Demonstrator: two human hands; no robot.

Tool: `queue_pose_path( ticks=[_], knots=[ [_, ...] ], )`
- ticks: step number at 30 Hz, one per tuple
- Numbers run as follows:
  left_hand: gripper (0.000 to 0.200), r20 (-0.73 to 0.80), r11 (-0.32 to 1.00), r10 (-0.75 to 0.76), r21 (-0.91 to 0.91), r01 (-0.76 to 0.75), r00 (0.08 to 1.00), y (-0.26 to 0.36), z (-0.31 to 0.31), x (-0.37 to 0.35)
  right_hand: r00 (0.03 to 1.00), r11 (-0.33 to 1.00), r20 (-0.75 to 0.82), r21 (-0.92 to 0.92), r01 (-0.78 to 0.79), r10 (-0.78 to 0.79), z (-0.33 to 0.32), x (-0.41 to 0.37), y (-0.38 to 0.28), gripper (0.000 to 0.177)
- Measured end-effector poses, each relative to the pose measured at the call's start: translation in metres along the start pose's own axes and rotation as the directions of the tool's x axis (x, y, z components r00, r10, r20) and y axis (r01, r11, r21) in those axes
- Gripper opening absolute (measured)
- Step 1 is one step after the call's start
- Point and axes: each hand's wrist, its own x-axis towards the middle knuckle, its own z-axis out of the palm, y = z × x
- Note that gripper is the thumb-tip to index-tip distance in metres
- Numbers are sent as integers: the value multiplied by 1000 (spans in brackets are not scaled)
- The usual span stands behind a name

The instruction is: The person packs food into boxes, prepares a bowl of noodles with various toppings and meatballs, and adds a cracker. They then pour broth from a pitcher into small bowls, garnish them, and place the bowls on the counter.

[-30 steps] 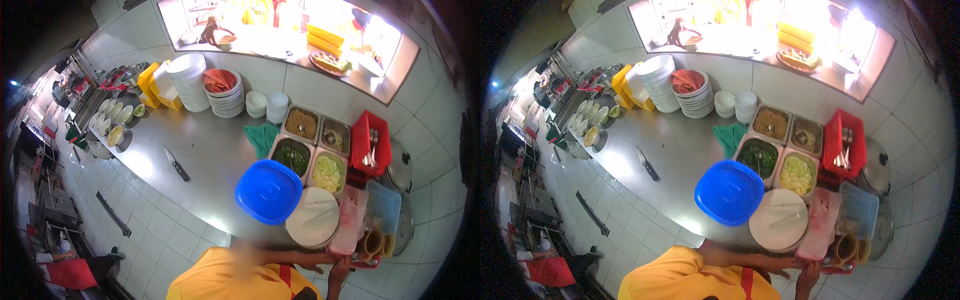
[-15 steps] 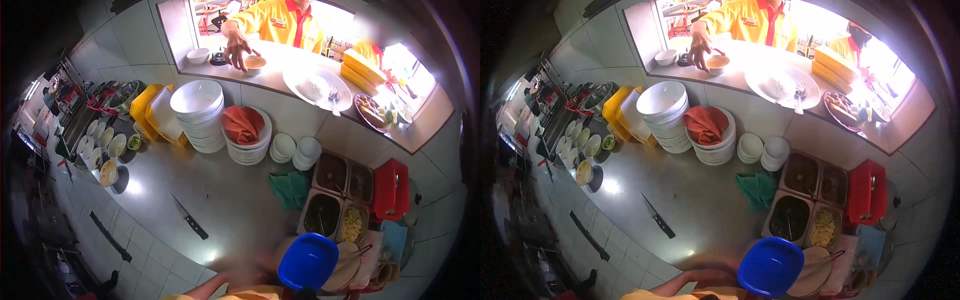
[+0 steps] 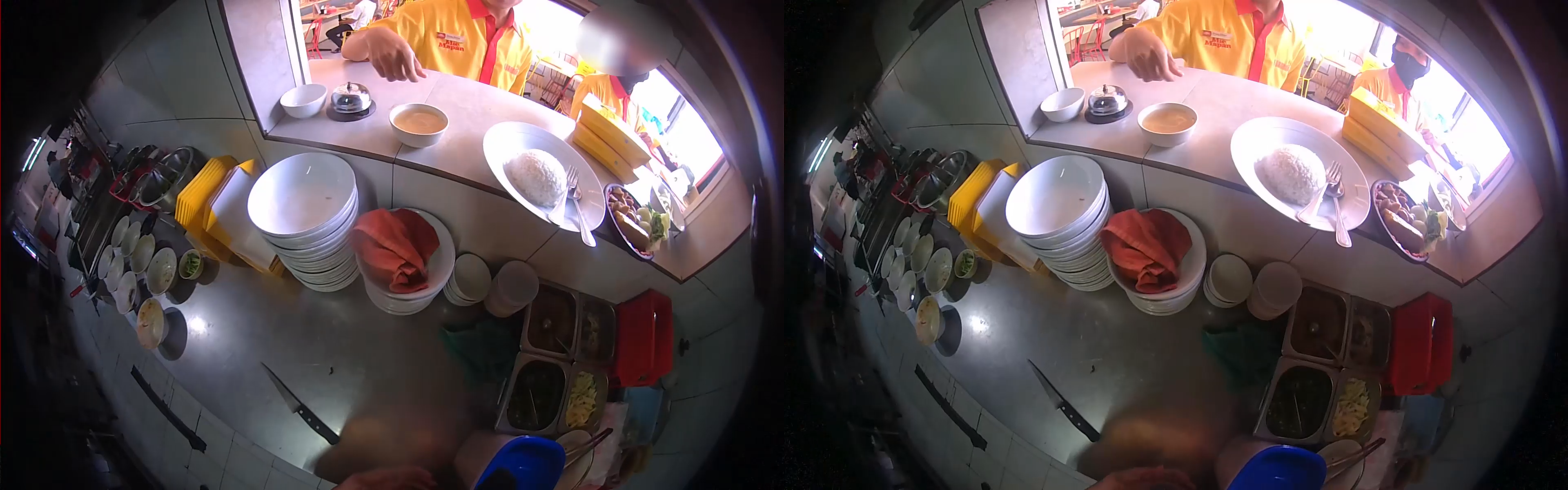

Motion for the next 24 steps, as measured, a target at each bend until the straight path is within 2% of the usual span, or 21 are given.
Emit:
queue_pose_path(
  ticks=[5,6,7,11,13,14,16,17,18,19,20,21,22,23,24],
  knots=[
    [38,-44,993,19,-116,-24,999,2,6,1,989,990,-83,-48,-130,125,-15,14,-11,43],
    [48,11,997,34,-66,-34,999,1,3,2,980,983,-115,-62,-173,166,-21,17,-13,43],
    [59,65,999,47,-16,-46,997,2,1,2,959,967,-168,-83,-242,226,-31,23,-19,44],
    [53,58,995,6,-100,0,998,4,9,-2,827,857,-329,-89,-508,456,-84,39,-33,46],
    [60,40,1000,-25,2,25,999,8,7,-2,780,820,-369,-75,-567,505,-98,48,-34,47],
    [60,32,999,-43,3,43,999,5,-1,-1,811,857,-393,-97,-506,434,-87,46,-6,42],
    [40,136,999,4,-54,4,991,-5,-20,0,915,949,-394,-244,-199,90,-46,41,57,33],
    [40,126,997,-57,-54,64,990,-1,-18,1,926,937,-374,-340,-82,-54,-25,36,81,29],
    [43,84,989,-48,-136,59,995,2,-13,2,858,850,-419,-525,37,-296,-6,25,103,30],
    [46,35,974,-72,-214,77,997,0,-9,-2,930,995,-356,13,-95,94,-29,18,31,27],
    [46,-9,980,-77,-186,74,997,1,-5,-2,961,943,-265,332,14,79,-40,20,-4,23],
    [47,-70,989,-62,-140,52,996,2,-1,-7,956,951,-232,289,-106,177,-65,21,-53,19],
    [47,-124,997,-16,-81,6,992,5,1,-10,934,950,-343,312,12,101,-58,21,-54,17],
    [47,-162,1000,12,-21,-16,987,8,3,-13,943,954,-281,285,-95,178,-69,15,-69,15],
    [48,-186,998,42,44,-34,982,13,5,-15,946,980,-303,192,-54,111,-81,15,-85,11]
  ],
)
